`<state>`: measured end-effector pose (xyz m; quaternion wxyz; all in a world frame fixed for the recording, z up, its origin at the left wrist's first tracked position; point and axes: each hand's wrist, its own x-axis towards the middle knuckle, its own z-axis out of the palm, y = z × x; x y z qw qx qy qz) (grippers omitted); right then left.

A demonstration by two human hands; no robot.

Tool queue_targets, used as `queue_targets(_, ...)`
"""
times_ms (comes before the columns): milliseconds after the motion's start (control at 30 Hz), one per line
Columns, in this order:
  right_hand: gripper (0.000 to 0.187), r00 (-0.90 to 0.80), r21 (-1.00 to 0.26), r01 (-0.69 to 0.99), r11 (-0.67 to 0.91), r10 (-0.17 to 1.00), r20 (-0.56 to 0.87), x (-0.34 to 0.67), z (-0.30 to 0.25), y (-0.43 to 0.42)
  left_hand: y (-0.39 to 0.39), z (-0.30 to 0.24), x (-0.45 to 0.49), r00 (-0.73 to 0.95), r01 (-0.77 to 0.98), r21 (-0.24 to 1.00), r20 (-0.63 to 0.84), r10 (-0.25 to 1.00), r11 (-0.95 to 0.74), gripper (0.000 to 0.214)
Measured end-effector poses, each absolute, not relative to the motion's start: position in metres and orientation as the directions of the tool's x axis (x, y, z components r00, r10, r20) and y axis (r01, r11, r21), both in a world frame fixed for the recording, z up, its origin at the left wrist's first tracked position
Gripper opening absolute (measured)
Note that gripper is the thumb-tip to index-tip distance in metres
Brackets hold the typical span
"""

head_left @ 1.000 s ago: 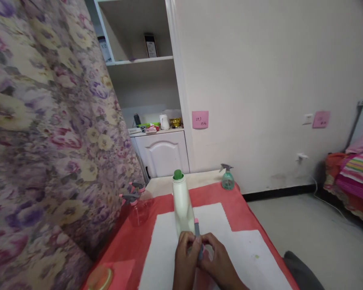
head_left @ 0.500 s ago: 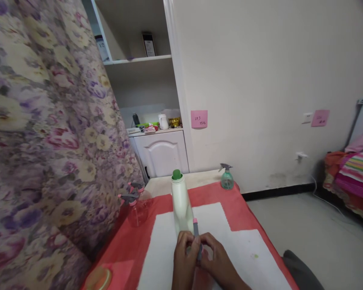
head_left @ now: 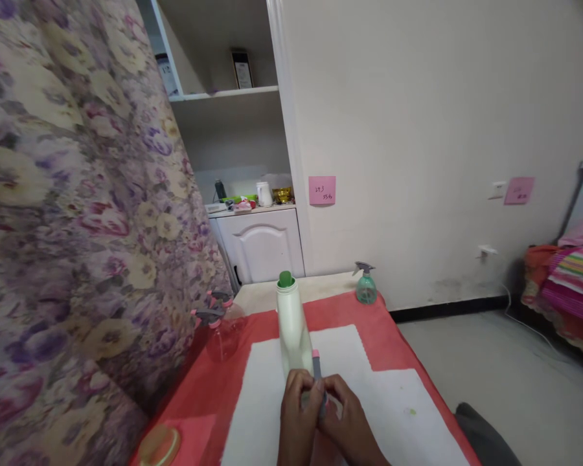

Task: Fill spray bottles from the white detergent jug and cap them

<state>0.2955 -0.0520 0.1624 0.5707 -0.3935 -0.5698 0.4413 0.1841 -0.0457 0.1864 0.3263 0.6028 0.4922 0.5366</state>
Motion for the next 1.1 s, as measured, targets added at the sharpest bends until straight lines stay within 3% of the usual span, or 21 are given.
queue_targets(67, 0.033, -0.040, -0.947, -0.102, 0.304, 0.950, 0.309, 0.295, 0.162, -0.051, -0.046, 0.186, 0.183, -0.062, 0.246, 0.922, 0.322, 0.945, -0.298, 0.027)
queue_targets(267, 0.031, -0.324, -0.931, -0.077, 0.358, 0.874, 0.363, 0.314, 0.175, -0.044, -0.045, 0.184, 0.182, -0.052, 0.228, 0.928, 0.314, 0.948, -0.295, 0.030)
queue_targets(467, 0.028, -0.173, -0.940, -0.120, 0.318, 0.926, 0.335, 0.303, 0.168, -0.051, -0.046, 0.188, 0.183, -0.042, 0.230, 0.932, 0.297, 0.954, -0.280, 0.031)
queue_targets(700, 0.024, -0.210, -0.931, -0.098, 0.352, 0.907, 0.365, 0.306, 0.168, -0.050, -0.045, 0.193, 0.182, -0.056, 0.225, 0.935, 0.293, 0.954, -0.274, 0.033)
queue_targets(900, 0.026, -0.213, -0.931, -0.187, 0.312, 0.913, 0.349, 0.304, 0.169, -0.051, -0.046, 0.195, 0.181, -0.031, 0.228, 0.941, 0.263, 0.964, -0.249, 0.035)
queue_targets(1100, 0.022, -0.196, -0.944, -0.141, 0.298, 0.926, 0.322, 0.306, 0.167, -0.048, -0.043, 0.198, 0.180, -0.001, 0.219, 0.950, 0.229, 0.973, -0.224, 0.037)
